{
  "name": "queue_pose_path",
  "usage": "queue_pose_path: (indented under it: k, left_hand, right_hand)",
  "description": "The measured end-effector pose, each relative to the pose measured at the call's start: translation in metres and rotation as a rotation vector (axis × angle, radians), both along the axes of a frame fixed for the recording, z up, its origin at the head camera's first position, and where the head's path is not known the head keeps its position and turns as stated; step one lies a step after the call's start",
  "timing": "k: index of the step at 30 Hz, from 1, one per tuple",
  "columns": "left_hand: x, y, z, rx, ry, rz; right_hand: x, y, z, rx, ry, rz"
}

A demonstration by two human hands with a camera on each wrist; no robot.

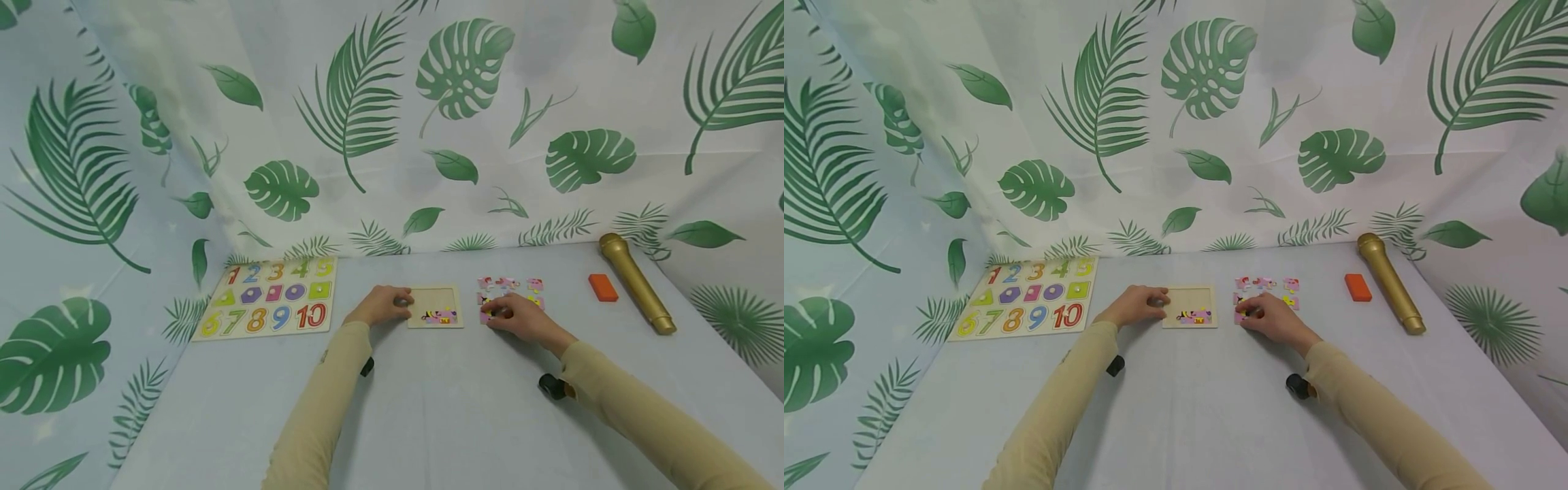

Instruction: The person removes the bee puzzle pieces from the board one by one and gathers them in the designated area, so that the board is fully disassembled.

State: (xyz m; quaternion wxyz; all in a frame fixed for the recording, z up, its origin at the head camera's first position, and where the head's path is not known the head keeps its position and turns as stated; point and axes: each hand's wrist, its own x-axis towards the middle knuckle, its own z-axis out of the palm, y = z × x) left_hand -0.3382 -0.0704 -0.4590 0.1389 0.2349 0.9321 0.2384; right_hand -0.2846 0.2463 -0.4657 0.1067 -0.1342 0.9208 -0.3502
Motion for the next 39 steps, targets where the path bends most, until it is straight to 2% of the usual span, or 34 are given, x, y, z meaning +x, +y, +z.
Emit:
queue_pose_path:
  k: [11,19,24,29,34,39]
  left_hand:
    - [0.002,0.0,0.003,-0.002,0.002,0.001]
    - [0.001,0.0,0.002,-0.017,0.012,-0.005]
    - [0.0,0.0,0.001,-0.017,0.005,-0.004]
    - [-0.002,-0.001,0.0,-0.017,0.007,-0.002]
    - [-0.003,-0.002,0.0,-0.02,0.01,-0.012]
    - [-0.003,-0.002,0.0,-0.02,0.033,-0.027]
  right_hand:
    - [-0.003,0.0,0.0,-0.001,-0.022,0.012]
    - [-0.006,-0.005,0.003,-0.035,-0.053,-0.047]
    - [-0.004,-0.027,0.01,-0.048,-0.044,-0.05]
    - [-0.005,-0.057,0.015,-0.054,-0.045,-0.003]
    - [-0.01,-0.083,0.014,-0.046,-0.044,0.03]
    - [-0.016,-0.096,0.01,-0.027,-0.04,0.042]
